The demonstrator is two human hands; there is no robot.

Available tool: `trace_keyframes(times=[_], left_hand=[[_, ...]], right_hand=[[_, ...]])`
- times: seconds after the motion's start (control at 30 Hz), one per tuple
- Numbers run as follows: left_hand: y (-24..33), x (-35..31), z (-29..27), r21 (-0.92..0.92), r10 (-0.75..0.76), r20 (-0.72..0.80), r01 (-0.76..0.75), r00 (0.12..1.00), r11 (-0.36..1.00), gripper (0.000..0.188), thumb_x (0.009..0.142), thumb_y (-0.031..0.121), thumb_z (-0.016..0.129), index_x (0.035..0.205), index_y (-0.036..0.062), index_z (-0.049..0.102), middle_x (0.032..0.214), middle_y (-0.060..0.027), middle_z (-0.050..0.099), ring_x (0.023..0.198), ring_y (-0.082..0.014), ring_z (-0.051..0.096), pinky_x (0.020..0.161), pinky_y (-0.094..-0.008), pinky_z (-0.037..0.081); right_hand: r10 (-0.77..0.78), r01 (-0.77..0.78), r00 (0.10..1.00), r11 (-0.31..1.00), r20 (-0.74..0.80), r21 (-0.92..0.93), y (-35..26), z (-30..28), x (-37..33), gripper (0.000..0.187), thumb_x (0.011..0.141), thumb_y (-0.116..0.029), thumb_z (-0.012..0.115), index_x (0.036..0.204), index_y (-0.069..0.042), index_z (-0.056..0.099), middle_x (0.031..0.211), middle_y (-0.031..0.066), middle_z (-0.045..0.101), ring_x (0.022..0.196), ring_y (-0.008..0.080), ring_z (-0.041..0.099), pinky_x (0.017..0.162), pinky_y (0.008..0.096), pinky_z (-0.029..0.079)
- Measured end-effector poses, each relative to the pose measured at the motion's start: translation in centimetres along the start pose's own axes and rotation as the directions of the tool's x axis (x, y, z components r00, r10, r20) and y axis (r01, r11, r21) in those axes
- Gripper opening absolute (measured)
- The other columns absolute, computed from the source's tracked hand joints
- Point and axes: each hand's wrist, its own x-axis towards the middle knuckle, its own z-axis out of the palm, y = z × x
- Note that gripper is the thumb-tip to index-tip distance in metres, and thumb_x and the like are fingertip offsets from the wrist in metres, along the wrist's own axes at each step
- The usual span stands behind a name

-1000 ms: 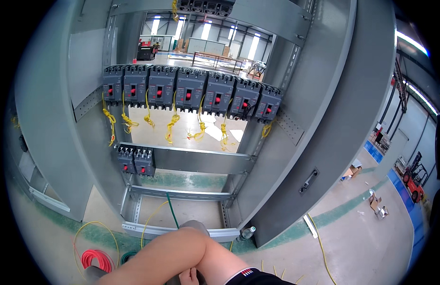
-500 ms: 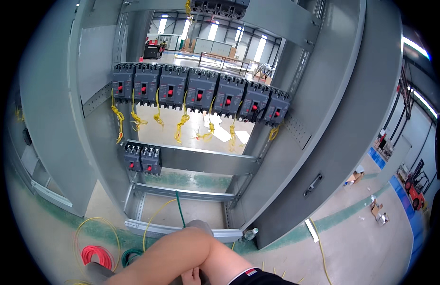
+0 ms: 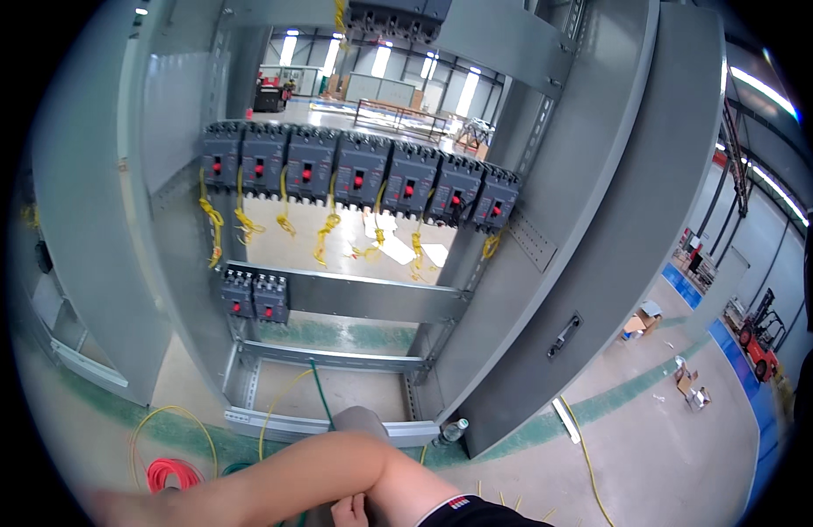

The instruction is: The person sits on the floor and installs electrical wiring into a panel. They measure and cut yellow and green wires using pliers, then connect them to the circuit breakers.

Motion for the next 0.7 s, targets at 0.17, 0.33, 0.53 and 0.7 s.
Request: trace_keyframes(times=[0.17, 0.33, 0.53, 0.7], left_hand=[[1.8, -1.2, -0.6, -0.019, -0.020, -0.039, 0.019, 0.999, 1.000, 0.020, 0.098, 0.017, 0.052, 0.094, 0.0001, 0.063, 0.079, -0.0264, 0.062, 0.074, -0.0456, 0.061, 0.059, -0.0482, 0.047], [2.5, -2.4, -0.5, -0.024, 0.068, 0.024, -0.068, 0.997, 0.997, 0.021, 0.097, 0.019, 0.053, 0.090, 0.0001, 0.060, 0.077, -0.0276, 0.057, 0.075, -0.0488, 0.057, 0.059, -0.0505, 0.043], [2.3, -4.6, 0.8, -0.066, 0.035, 0.103, -0.028, 0.994, 0.997, 0.016, 0.093, 0.020, 0.061, 0.089, 0.0048, 0.063, 0.066, -0.0201, 0.059, 0.064, -0.0372, 0.063, 0.055, -0.0412, 0.048], [1.7, -5.5, 1.3, -0.025, 0.149, 0.150, -0.147, 0.977, 0.989, 0.023, 0.094, 0.020, 0.059, 0.080, 0.0024, 0.056, 0.065, -0.0217, 0.057, 0.063, -0.0412, 0.061, 0.056, -0.0469, 0.045]], right_hand=[[0.114, -0.235, 0.966, 0.760, -0.232, -0.606, -3.7, -2.8, -2.7, 0.039, 0.092, -0.004, 0.047, 0.130, 0.002, 0.054, 0.106, 0.0130, 0.061, 0.096, 0.0214, 0.059, 0.086, 0.0353, 0.047], [-0.469, -0.456, 0.697, 0.293, -0.542, -0.840, -8.6, -7.7, -11.5, 0.034, 0.090, 0.006, 0.049, 0.121, 0.000, 0.063, 0.100, 0.0073, 0.063, 0.085, 0.0134, 0.058, 0.079, 0.0273, 0.049], [-0.520, -0.386, 0.235, 0.725, -0.821, -0.570, -16.0, -8.6, -21.9, 0.023, 0.087, 0.004, 0.056, 0.107, 0.005, 0.068, 0.090, 0.0072, 0.064, 0.077, 0.0133, 0.058, 0.072, 0.0257, 0.048], [-0.375, -0.523, 0.550, 0.542, -0.746, -0.658, -15.8, -3.1, -21.6, 0.018, 0.089, 0.002, 0.054, 0.101, 0.007, 0.068, 0.090, 0.0088, 0.066, 0.079, 0.0148, 0.060, 0.074, 0.0268, 0.049]])
